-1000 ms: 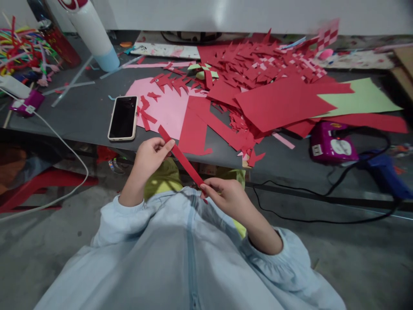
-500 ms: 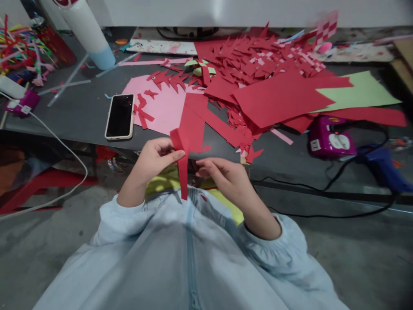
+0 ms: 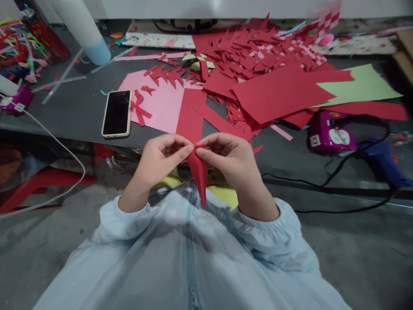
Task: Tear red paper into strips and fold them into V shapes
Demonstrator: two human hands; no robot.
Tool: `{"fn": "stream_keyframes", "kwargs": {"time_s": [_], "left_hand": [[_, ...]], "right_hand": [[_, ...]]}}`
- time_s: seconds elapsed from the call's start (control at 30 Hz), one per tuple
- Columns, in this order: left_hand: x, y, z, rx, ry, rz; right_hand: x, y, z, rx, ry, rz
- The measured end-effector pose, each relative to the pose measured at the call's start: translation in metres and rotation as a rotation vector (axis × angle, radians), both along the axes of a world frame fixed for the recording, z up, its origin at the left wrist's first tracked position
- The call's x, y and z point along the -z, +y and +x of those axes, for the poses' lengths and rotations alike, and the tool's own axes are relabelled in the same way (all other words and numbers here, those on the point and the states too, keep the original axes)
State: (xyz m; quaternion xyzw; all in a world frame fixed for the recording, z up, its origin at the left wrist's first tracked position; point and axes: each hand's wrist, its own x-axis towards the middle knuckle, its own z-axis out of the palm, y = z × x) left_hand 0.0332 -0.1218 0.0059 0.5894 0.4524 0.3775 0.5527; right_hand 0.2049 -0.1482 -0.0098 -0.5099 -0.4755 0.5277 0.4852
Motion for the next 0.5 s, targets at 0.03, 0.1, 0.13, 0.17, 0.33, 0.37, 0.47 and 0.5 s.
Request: {"fn": "stream_keyframes", "kwargs": {"time_s": [0.03, 0.1, 0.13, 0.17, 0.33, 0.37, 0.47, 0.5], "left_hand": [[-0.0021, -0.0005, 0.001, -0.019, -0.003, -0.006], [-0.0053, -0.0017, 0.0024, -0.031, -0.011, -0.029], [-0.0061, -0.0023, 0.0027, -0.033, -0.022, -0.046], [-0.0064, -0.0028, 0.0029, -0.03, -0.042, -0.067], [-0.0019, -0.0022, 0.0025, 0.031, -0.15, -0.142], [-0.0007, -0.0017, 0.0027, 0.036, -0.163, -0.151], [0.0021, -0.0009, 0.0044, 0.036, -0.219, -0.186], [0.0028, -0.001, 0.0052, 0.033, -0.243, -0.198]], "right_hand": [[0.0, -0.0005, -0.0004, -0.002, 0.014, -0.004], [-0.0006, -0.0012, -0.0012, 0.0, 0.038, 0.0], [-0.0009, -0.0015, -0.0015, 0.001, 0.048, 0.002], [-0.0011, -0.0018, -0.0017, 0.007, 0.058, 0.007], [0.0015, -0.0023, -0.0026, 0.023, 0.109, 0.023], [0.0024, -0.002, -0.003, 0.022, 0.13, 0.027], [0.0046, -0.0006, -0.0046, 0.016, 0.223, 0.039], [0.0048, -0.0002, -0.0053, 0.016, 0.254, 0.038]]}}
